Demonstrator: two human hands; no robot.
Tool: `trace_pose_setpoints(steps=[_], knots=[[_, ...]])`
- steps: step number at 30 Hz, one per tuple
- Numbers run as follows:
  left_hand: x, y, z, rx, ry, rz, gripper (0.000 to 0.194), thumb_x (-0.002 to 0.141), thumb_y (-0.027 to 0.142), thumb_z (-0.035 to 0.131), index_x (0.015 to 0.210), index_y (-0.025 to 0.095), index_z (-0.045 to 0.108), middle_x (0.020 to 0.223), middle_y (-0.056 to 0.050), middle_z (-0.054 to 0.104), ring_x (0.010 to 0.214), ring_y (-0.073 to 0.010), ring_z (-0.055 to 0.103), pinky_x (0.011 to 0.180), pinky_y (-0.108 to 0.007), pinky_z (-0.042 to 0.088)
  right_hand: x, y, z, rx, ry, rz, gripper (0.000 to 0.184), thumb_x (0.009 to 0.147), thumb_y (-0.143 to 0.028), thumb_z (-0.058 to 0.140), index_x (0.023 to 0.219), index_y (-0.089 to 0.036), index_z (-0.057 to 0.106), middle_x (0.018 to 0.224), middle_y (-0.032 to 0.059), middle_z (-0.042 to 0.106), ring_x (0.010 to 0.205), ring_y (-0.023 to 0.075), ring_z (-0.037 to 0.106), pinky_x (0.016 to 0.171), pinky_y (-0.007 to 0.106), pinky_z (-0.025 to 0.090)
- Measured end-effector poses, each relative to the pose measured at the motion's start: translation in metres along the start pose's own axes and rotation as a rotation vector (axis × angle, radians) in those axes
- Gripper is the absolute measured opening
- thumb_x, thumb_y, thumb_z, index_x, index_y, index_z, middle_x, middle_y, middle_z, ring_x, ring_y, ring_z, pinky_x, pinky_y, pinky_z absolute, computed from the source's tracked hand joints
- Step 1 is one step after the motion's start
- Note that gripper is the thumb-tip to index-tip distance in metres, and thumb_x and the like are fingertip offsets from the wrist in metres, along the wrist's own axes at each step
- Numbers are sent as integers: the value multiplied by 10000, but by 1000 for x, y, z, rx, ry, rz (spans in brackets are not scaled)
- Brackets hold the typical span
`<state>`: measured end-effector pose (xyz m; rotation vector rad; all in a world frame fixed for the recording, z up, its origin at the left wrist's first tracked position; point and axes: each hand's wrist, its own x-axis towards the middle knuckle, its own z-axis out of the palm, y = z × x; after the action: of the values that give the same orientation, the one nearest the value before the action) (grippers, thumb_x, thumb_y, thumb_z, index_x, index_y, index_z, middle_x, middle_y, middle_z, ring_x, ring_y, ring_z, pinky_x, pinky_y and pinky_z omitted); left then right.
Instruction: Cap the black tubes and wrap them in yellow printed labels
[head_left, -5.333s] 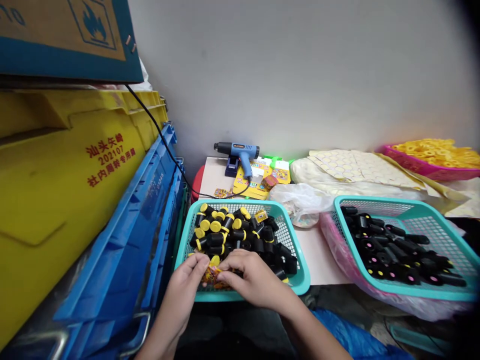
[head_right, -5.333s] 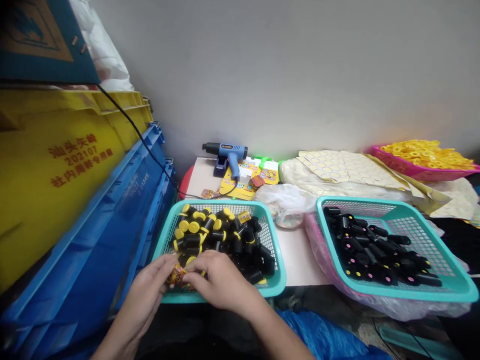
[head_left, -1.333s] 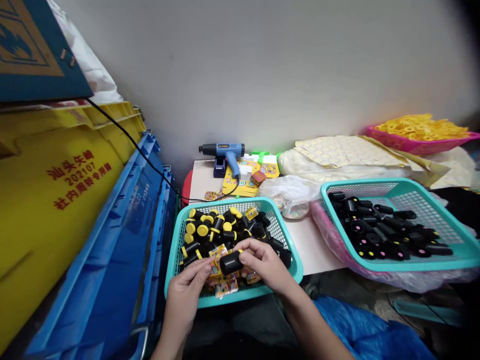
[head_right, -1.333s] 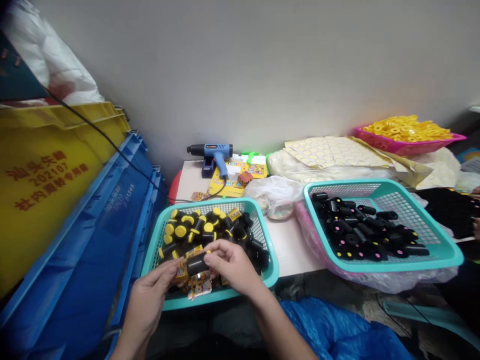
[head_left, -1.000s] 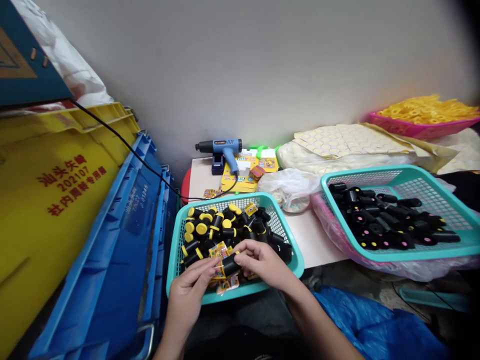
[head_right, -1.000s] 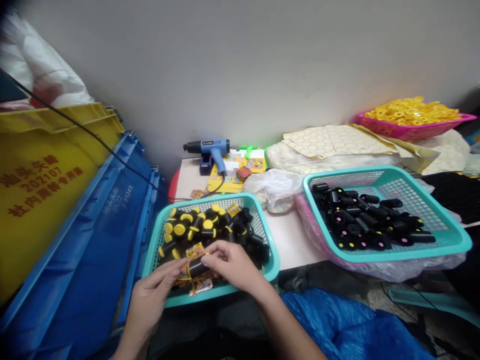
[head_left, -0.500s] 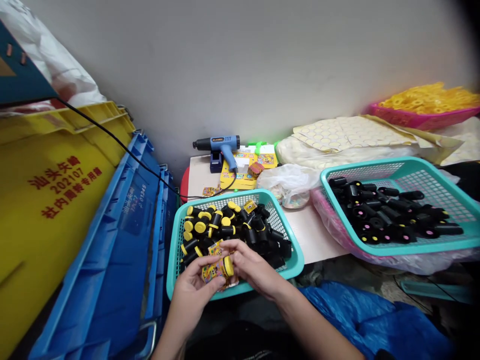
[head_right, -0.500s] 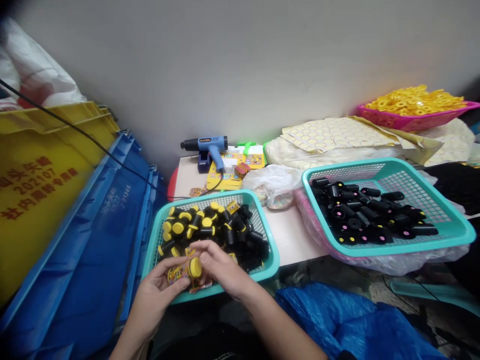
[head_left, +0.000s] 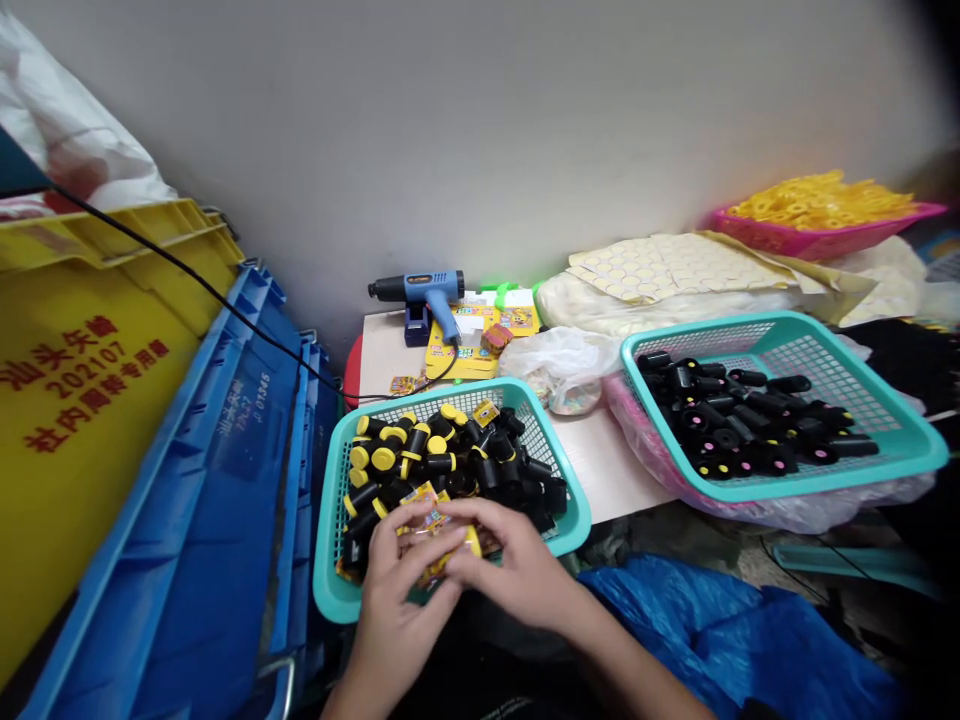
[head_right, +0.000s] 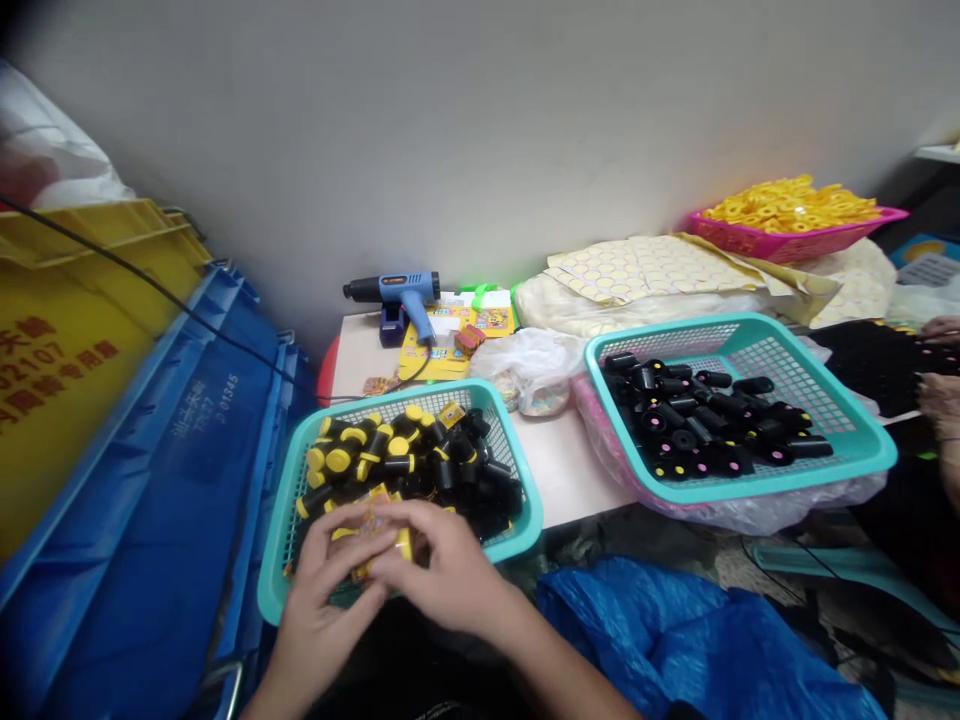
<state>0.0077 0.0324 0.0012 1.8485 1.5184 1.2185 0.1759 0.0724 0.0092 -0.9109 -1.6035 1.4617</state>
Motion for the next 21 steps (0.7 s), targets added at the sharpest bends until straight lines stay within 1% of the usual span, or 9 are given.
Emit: trace_pose_setpoints(steps=[3, 5, 8, 10, 12, 14, 16, 18, 21], knots=[[-1, -6, 0, 181, -79, 112, 443, 796, 232, 659, 1231, 292, 600, 1264, -98, 533, 1153, -245, 554, 928, -387, 513, 4, -1, -30, -446, 249, -96, 232, 871, -337, 567, 1039, -219, 676, 1017, 84, 686, 957, 222, 610, 869, 368, 457], [-2, -18, -4, 258, -117, 131, 367, 843, 227, 598, 1204, 286, 613, 1163, -81, 607, 1094, -231, 573, 910, -390, 511, 14, 5, -50, -740, 352, -24, 263, 860, -337, 577, 1070, -204, 664, 1111, 117, 651, 1074, 279, 546, 924, 447, 406], [0, -40, -14, 405, -28, 99, 213, 869, 281, 558, 1018, 252, 708, 1040, -78, 649, 999, -243, 578, 865, -403, 502, 36, 20, -65, -1060, 378, 165, 343, 848, -368, 587, 1136, -191, 643, 1277, 156, 549, 1209, 347, 415, 945, 523, 343], [4, -53, -18, 508, 55, 64, 240, 873, 323, 541, 978, 215, 728, 995, -95, 644, 970, -259, 564, 863, -421, 484, 52, 29, -65, -1136, 336, 224, 352, 859, -383, 568, 1139, -181, 641, 1320, 169, 508, 1217, 354, 391, 939, 527, 327], [10, -59, -18, 582, 65, 49, 291, 885, 335, 505, 990, 192, 736, 986, -110, 627, 967, -269, 547, 875, -435, 463, 64, 36, -60, -1149, 271, 236, 319, 845, -369, 586, 1083, -168, 655, 1265, 168, 544, 1177, 349, 419, 925, 513, 327], [19, -58, -15, 642, 13, 16, 322, 885, 352, 496, 1041, 196, 731, 1005, -120, 597, 973, -282, 528, 875, -452, 449, 69, 39, -56, -1145, 233, 215, 271, 803, -345, 637, 999, -159, 660, 1174, 149, 593, 1135, 335, 449, 918, 479, 338], [27, -53, -10, 687, -44, -48, 338, 855, 395, 537, 1087, 227, 717, 1015, -120, 565, 973, -300, 510, 855, -473, 442, 68, 38, -56, -1069, 279, 169, 263, 778, -342, 660, 957, -151, 632, 1084, 127, 621, 1068, 300, 497, 892, 420, 373], [34, -47, -7, 685, -74, -117, 311, 798, 419, 603, 1031, 260, 733, 1006, -108, 548, 977, -314, 500, 837, -487, 438, 62, 34, -60, -867, 353, 132, 310, 783, -395, 647, 967, -154, 584, 976, 98, 635, 927, 250, 556, 806, 361, 418], [38, -40, -7, 524, -45, -194, 176, 724, 386, 661, 751, 225, 728, 916, -83, 575, 940, -298, 532, 837, -465, 443, 47, 27, -65, -495, 393, 89, 388, 782, -480, 625, 1008, -174, 551, 904, 53, 621, 776, 197, 566, 713, 318, 434]])
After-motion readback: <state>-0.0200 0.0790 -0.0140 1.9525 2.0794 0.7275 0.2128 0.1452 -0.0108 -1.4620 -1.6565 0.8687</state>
